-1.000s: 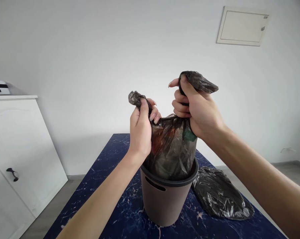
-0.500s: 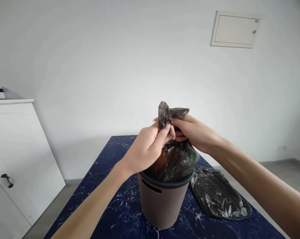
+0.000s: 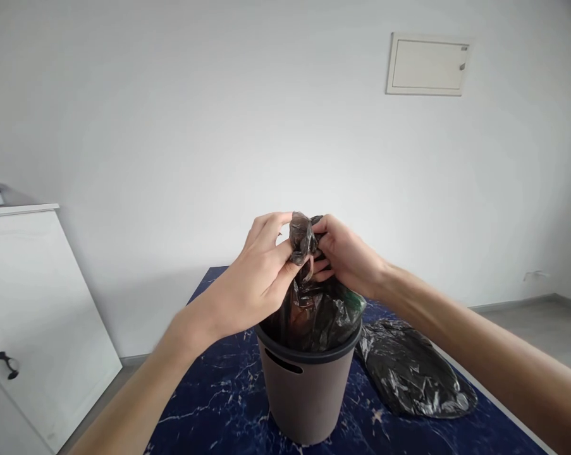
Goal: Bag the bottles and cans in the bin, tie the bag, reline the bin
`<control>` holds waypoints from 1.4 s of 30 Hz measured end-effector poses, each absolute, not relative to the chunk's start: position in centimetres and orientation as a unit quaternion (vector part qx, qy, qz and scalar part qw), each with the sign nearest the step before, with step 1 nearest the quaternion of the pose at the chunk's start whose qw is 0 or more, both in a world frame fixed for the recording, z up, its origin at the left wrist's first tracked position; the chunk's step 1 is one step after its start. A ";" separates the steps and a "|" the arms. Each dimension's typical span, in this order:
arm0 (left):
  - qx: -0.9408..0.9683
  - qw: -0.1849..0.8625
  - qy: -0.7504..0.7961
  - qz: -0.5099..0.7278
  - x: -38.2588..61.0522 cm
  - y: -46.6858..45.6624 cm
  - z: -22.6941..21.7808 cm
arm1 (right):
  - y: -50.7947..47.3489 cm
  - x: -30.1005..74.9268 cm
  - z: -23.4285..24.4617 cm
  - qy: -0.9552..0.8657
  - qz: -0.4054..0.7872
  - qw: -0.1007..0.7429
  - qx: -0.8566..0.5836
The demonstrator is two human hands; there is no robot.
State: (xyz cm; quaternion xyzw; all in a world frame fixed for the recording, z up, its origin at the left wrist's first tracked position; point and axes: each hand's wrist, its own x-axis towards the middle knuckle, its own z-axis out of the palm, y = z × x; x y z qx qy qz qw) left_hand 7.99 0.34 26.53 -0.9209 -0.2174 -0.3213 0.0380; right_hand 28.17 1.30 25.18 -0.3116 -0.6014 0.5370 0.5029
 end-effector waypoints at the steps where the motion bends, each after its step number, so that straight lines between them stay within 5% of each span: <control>1: -0.919 0.029 -0.218 -0.327 7.9 0.3 26.6 | 1.3 28.4 25.2 -0.613 0.549 0.481 -0.302; 7: -0.922 -0.029 -0.222 -0.317 7.5 -0.1 26.8 | 1.1 29.4 24.8 -0.733 0.495 0.354 -0.303; 26: -0.846 -0.158 -0.347 -0.372 7.6 0.1 26.5 | 0.8 29.4 25.0 -0.804 0.286 0.338 -0.396; 36: -0.799 -0.136 -0.349 -0.471 7.1 0.6 25.3 | 0.8 30.4 24.2 -0.686 0.499 0.446 -0.285; 42: -0.872 -0.016 -0.253 -0.418 7.3 0.2 25.2 | 1.5 29.4 23.8 -0.667 0.481 0.463 -0.330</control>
